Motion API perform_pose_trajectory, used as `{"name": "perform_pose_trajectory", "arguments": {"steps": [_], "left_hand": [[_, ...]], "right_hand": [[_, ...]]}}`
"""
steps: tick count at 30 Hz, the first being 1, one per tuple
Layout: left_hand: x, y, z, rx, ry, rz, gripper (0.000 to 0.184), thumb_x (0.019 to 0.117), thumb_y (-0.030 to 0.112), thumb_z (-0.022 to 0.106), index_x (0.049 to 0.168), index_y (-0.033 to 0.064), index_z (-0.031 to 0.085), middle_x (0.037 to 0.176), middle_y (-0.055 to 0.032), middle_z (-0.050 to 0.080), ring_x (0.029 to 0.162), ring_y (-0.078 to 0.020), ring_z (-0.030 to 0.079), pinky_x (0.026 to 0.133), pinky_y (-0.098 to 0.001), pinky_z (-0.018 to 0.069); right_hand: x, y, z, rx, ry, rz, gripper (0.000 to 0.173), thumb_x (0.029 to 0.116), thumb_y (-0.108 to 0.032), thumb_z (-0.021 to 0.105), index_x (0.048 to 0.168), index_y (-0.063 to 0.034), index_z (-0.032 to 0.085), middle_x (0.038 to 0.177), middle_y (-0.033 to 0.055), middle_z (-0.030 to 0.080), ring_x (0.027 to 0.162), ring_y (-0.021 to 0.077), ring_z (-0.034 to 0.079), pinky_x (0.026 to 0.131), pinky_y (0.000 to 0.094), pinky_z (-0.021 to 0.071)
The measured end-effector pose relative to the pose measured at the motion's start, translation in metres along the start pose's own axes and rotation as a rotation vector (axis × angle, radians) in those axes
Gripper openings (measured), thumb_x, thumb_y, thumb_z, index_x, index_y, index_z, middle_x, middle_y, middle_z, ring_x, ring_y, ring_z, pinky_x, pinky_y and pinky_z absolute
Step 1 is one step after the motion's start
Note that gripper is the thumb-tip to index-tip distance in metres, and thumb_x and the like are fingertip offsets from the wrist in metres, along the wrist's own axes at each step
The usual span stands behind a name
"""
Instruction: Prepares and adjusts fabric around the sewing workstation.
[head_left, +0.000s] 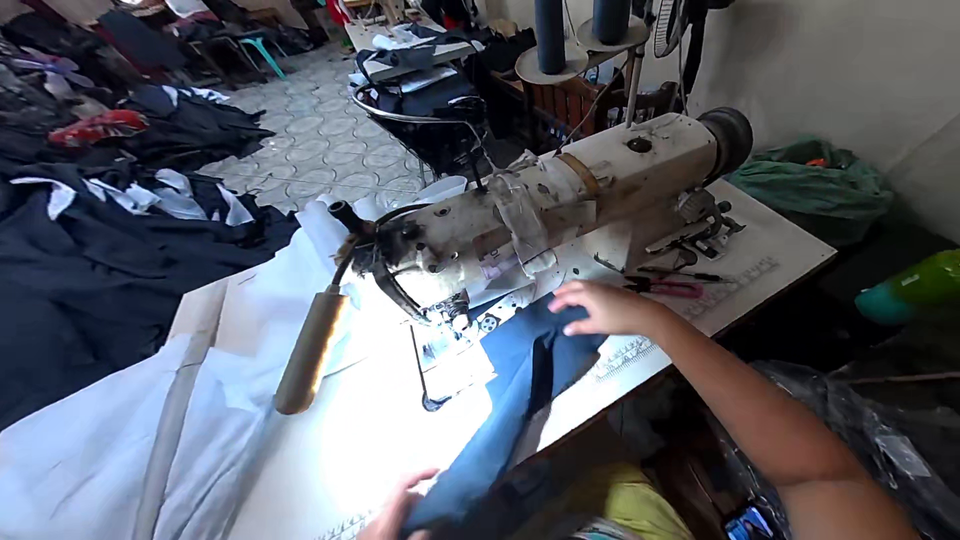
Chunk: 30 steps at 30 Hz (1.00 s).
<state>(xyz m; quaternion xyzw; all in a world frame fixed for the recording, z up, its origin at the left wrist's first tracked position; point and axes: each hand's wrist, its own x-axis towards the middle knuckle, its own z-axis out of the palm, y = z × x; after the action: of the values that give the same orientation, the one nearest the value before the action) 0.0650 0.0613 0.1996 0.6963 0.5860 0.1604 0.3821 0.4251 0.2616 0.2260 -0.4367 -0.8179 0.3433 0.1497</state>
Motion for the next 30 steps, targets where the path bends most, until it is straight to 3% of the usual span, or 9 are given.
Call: {"name": "perform_pose_trajectory", "arguments": {"steps": [2, 5, 9, 12, 15, 18, 21, 25, 30], "left_hand": [[-0.002, -0.008, 0.008, -0.2, 0.339, 0.127, 0.051, 0.0924, 0.0, 0.055, 0.135, -0.0218, 0.035, 0.118, -0.0217, 0.062, 0.103, -0.0059, 0.064, 0.093, -0.0286, 0.0547], [0.009, 0.002, 0.032, -0.329, 0.424, 0.34, 0.055, 0.0924, -0.001, 0.058, 0.137, -0.0205, 0.033, 0.139, -0.0201, 0.051, 0.124, -0.0009, 0.055, 0.105, -0.0234, 0.0482], [0.049, 0.017, 0.055, 0.108, 0.288, 0.373, 0.044, 0.0953, 0.014, 0.06, 0.13, -0.0126, 0.057, 0.127, -0.0276, 0.065, 0.12, -0.0311, 0.064, 0.104, -0.0431, 0.0493], [0.062, 0.012, 0.063, 0.21, 0.256, 0.405, 0.043, 0.0922, 0.01, 0.057, 0.127, -0.0155, 0.056, 0.123, -0.0336, 0.064, 0.117, -0.0391, 0.064, 0.103, -0.0461, 0.0478], [0.059, 0.001, 0.062, 0.115, 0.237, 0.429, 0.039, 0.0962, 0.007, 0.056, 0.124, -0.0203, 0.053, 0.12, -0.037, 0.061, 0.117, -0.0238, 0.062, 0.104, -0.0265, 0.0449], [0.06, -0.002, 0.06, 0.146, 0.172, 0.414, 0.037, 0.0959, 0.008, 0.054, 0.121, -0.0191, 0.055, 0.117, -0.0362, 0.063, 0.114, -0.0276, 0.064, 0.102, -0.0292, 0.0463], [0.061, 0.003, 0.056, 0.157, 0.116, 0.36, 0.035, 0.097, 0.006, 0.054, 0.122, -0.0193, 0.056, 0.118, -0.037, 0.063, 0.114, -0.0321, 0.065, 0.102, -0.0341, 0.0479], [0.061, 0.004, 0.054, 0.206, 0.144, 0.366, 0.038, 0.0974, 0.008, 0.056, 0.126, -0.0182, 0.054, 0.12, -0.0364, 0.063, 0.116, -0.0334, 0.063, 0.103, -0.0348, 0.0471], [0.045, 0.005, 0.053, 0.278, 0.377, 0.331, 0.059, 0.0971, 0.013, 0.065, 0.136, -0.0246, 0.041, 0.136, -0.0448, 0.05, 0.133, -0.0433, 0.054, 0.115, -0.0386, 0.0386]], "right_hand": [[-0.043, 0.015, -0.011, -0.086, 0.235, 0.093, 0.031, 0.1007, -0.011, 0.059, 0.128, 0.0019, 0.068, 0.131, 0.0224, 0.066, 0.123, 0.0356, 0.063, 0.107, 0.0503, 0.0474], [-0.071, 0.051, -0.038, -0.286, 0.485, 0.451, 0.032, 0.0996, 0.0, 0.057, 0.129, 0.0019, 0.067, 0.132, 0.0294, 0.062, 0.123, 0.0476, 0.059, 0.104, 0.0621, 0.0455], [-0.077, 0.086, -0.05, -0.376, 0.49, 0.507, 0.03, 0.0985, -0.001, 0.059, 0.127, 0.0037, 0.068, 0.134, 0.0317, 0.06, 0.126, 0.0498, 0.057, 0.106, 0.0629, 0.0435], [-0.126, 0.063, -0.052, -0.332, 0.597, 0.32, 0.026, 0.0901, 0.004, 0.064, 0.115, 0.008, 0.068, 0.117, 0.0281, 0.065, 0.106, 0.0402, 0.066, 0.093, 0.0509, 0.0536], [-0.214, 0.057, -0.015, 0.249, 0.283, 0.345, 0.023, 0.0847, 0.007, 0.065, 0.107, 0.0058, 0.065, 0.101, 0.0104, 0.069, 0.089, 0.0119, 0.067, 0.081, 0.0298, 0.057], [-0.297, 0.112, 0.078, 0.578, -0.135, 0.869, 0.028, 0.0964, 0.003, 0.057, 0.123, 0.0085, 0.058, 0.106, 0.0188, 0.064, 0.085, 0.0198, 0.063, 0.081, 0.039, 0.0542], [-0.357, 0.136, 0.104, 0.45, 0.207, 1.268, 0.039, 0.1007, -0.001, 0.054, 0.139, 0.0076, 0.051, 0.131, 0.0295, 0.058, 0.112, 0.0366, 0.064, 0.097, 0.0488, 0.052], [-0.392, 0.167, 0.131, 0.027, 0.762, 1.375, 0.036, 0.1016, -0.003, 0.051, 0.136, 0.0093, 0.054, 0.135, 0.0311, 0.057, 0.122, 0.0414, 0.06, 0.105, 0.0509, 0.0477], [-0.348, 0.152, 0.116, -0.106, -0.049, 1.614, 0.04, 0.1032, -0.01, 0.052, 0.14, 0.007, 0.055, 0.146, 0.0321, 0.05, 0.136, 0.0499, 0.048, 0.108, 0.0667, 0.0398]]}}
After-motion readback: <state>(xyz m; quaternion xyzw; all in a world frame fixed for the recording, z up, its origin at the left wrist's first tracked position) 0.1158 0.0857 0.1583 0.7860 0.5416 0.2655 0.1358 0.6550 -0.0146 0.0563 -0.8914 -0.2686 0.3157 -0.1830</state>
